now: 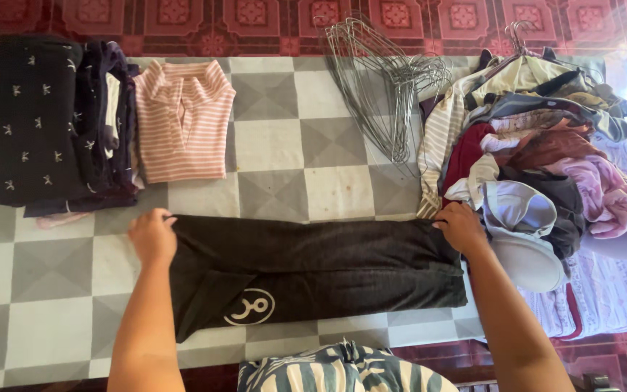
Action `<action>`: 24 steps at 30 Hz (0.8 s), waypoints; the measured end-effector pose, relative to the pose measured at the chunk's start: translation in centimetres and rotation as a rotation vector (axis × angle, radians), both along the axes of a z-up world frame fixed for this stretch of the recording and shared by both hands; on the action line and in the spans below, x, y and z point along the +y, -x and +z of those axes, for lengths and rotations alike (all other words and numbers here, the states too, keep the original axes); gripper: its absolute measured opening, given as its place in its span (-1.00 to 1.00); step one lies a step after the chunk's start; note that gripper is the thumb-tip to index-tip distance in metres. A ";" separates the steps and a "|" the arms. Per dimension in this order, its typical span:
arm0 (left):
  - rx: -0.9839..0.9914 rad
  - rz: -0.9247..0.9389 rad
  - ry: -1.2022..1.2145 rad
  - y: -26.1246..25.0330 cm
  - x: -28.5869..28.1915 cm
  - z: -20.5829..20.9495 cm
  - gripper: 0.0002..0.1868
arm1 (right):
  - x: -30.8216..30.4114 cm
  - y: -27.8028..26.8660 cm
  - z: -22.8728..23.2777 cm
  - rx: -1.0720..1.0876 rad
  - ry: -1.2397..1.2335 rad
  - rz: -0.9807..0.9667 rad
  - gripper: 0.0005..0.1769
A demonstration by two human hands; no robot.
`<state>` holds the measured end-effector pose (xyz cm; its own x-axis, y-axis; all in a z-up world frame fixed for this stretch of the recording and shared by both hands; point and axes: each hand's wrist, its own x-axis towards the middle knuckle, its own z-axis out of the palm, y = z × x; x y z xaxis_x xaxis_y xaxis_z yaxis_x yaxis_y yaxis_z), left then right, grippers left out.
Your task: The person sorts through a pile of clothes and wire hangers on a table, then spreads out and folds a dark t-shirt into a neat rectangle.
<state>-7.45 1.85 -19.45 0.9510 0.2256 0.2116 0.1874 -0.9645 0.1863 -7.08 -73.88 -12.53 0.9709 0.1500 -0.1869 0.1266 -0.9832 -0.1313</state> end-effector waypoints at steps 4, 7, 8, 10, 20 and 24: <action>0.018 0.117 0.065 0.5 2.4 -0.4 -0.87 | -2.5 -0.2 -0.1 -0.242 0.077 0.160 -0.81; 0.049 0.167 0.071 1.1 3.0 -0.5 -0.85 | -1.2 0.9 -1.0 -0.353 0.035 -0.018 -0.73; 0.053 0.185 0.085 1.0 2.9 -0.5 -0.84 | -0.9 0.9 -0.8 -0.343 0.030 -0.055 -0.72; 0.046 0.215 0.064 0.8 2.4 0.1 -0.79 | 0.3 0.8 0.3 -0.322 0.022 -0.129 -0.69; -0.283 -0.294 0.285 3.1 -18.6 15.3 -0.60 | 15.5 6.6 3.3 -0.169 -0.347 0.042 -0.74; -0.215 -0.624 0.098 7.6 -22.9 15.5 -0.50 | 16.2 10.5 2.1 -0.278 -0.144 0.127 -0.57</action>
